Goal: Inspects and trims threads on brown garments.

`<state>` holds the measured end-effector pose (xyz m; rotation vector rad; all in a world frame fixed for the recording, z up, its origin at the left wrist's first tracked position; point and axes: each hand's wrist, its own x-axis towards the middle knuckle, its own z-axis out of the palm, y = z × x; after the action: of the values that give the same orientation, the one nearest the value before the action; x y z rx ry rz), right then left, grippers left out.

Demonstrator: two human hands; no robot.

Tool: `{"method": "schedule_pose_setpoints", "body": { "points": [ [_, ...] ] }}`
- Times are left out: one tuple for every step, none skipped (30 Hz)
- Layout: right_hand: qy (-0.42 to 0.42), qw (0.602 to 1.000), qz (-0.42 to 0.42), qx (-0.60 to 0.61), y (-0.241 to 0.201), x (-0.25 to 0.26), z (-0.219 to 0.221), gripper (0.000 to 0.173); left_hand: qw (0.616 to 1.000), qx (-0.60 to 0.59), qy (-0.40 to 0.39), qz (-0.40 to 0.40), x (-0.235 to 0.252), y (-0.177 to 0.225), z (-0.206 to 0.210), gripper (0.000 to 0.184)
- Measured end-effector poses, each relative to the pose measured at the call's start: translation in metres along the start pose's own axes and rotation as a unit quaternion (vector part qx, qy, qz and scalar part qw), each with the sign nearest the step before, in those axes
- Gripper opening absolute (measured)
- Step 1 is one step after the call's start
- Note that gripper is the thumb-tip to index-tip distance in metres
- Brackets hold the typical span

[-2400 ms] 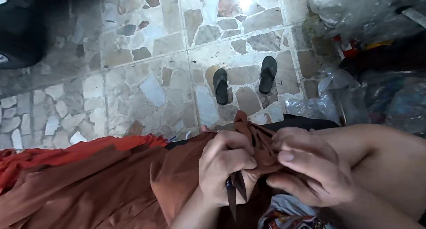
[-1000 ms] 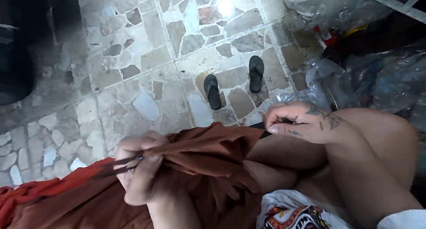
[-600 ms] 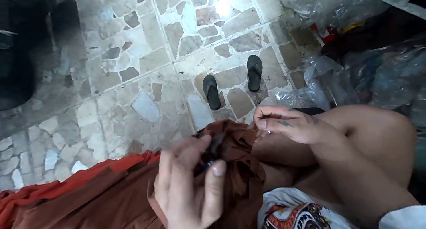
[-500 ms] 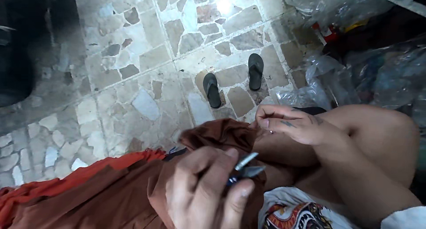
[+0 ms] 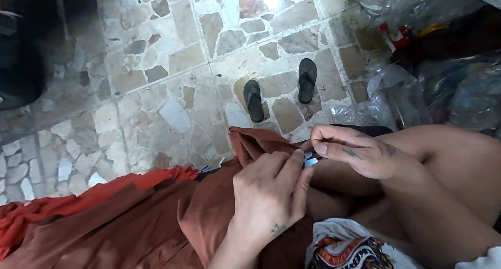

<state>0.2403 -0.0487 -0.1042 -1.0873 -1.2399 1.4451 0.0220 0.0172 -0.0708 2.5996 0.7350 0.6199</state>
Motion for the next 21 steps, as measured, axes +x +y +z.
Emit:
{"method": "schedule_pose_setpoints", "body": {
  "points": [
    [-0.004, 1.0, -0.004, 0.0, 0.0, 0.0, 0.001, 0.022, 1.0, 0.0, 0.001, 0.002, 0.0, 0.0, 0.001, 0.035],
    [-0.005, 1.0, -0.009, -0.002, 0.001, 0.0, 0.001, 0.021, 1.0, 0.0, 0.003, 0.004, 0.0, -0.001, 0.002, 0.033],
    [-0.007, 1.0, -0.011, -0.003, 0.001, 0.0, 0.001, 0.021, 1.0, -0.003, 0.003, 0.007, 0.0, -0.001, 0.003, 0.031],
    [-0.007, 1.0, -0.008, -0.009, 0.001, 0.0, 0.0, 0.021, 1.0, -0.009, -0.001, 0.008, 0.0, -0.002, 0.004, 0.03],
    [-0.003, 1.0, 0.0, -0.018, 0.0, 0.0, 0.0, 0.021, 1.0, -0.02, -0.006, 0.009, -0.001, -0.003, 0.004, 0.029],
    [0.001, 1.0, 0.007, -0.023, -0.001, 0.0, -0.001, 0.022, 0.999, -0.044, -0.007, 0.009, -0.001, -0.006, 0.004, 0.03],
    [0.005, 1.0, 0.012, -0.015, -0.001, -0.001, -0.003, 0.024, 0.996, -0.085, 0.001, 0.004, -0.002, -0.011, 0.004, 0.031],
    [0.008, 1.0, 0.015, 0.001, -0.002, -0.002, -0.006, 0.026, 0.991, -0.132, 0.025, -0.005, -0.002, -0.02, 0.002, 0.034],
    [0.015, 1.0, 0.016, 0.017, -0.004, -0.003, -0.008, 0.026, 0.982, -0.179, 0.05, -0.02, -0.001, -0.031, -0.001, 0.038],
    [0.019, 0.999, 0.013, 0.034, -0.005, -0.005, -0.011, 0.025, 0.973, -0.219, 0.063, -0.047, -0.001, -0.042, -0.007, 0.043],
    [0.021, 0.999, 0.009, 0.047, -0.007, -0.007, -0.012, 0.025, 0.964, -0.243, 0.059, -0.087, 0.0, -0.053, -0.012, 0.046],
    [0.02, 0.998, 0.002, 0.058, -0.007, -0.009, -0.013, 0.025, 0.957, -0.258, 0.036, -0.132, 0.0, -0.065, -0.017, 0.051],
    [0.017, 0.997, -0.004, 0.069, -0.008, -0.01, -0.014, 0.025, 0.949, -0.259, -0.002, -0.182, 0.001, -0.075, -0.018, 0.06],
    [0.011, 0.997, -0.01, 0.075, -0.009, -0.011, -0.016, 0.026, 0.941, -0.25, -0.05, -0.223, 0.004, -0.084, -0.015, 0.069],
    [0.004, 0.997, -0.016, 0.077, -0.01, -0.012, -0.018, 0.027, 0.931, -0.246, -0.107, -0.248, 0.007, -0.091, -0.01, 0.068],
    [-0.003, 0.997, -0.022, 0.07, -0.013, -0.013, -0.019, 0.028, 0.921, -0.247, -0.162, -0.255, 0.01, -0.096, -0.005, 0.054],
    [-0.007, 0.998, -0.026, 0.05, -0.016, -0.015, -0.02, 0.028, 0.916, -0.244, -0.196, -0.252, 0.014, -0.098, 0.001, 0.033],
    [-0.005, 0.999, -0.033, 0.009, -0.02, -0.019, -0.022, 0.029, 0.915, -0.243, -0.207, -0.247, 0.016, -0.097, 0.004, 0.015],
    [0.011, 0.998, -0.038, -0.058, -0.028, -0.026, -0.026, 0.029, 0.916, -0.25, -0.201, -0.24, 0.018, -0.096, 0.003, 0.013],
    [0.042, 0.988, -0.047, -0.141, -0.039, -0.037, -0.034, 0.028, 0.921, -0.259, -0.172, -0.233, 0.018, -0.096, -0.001, 0.015],
    [0.09, 0.972, -0.07, -0.207, -0.049, -0.052, -0.046, 0.027, 0.927, -0.266, -0.132, -0.229, 0.016, -0.098, -0.004, 0.016]
  ]
}}
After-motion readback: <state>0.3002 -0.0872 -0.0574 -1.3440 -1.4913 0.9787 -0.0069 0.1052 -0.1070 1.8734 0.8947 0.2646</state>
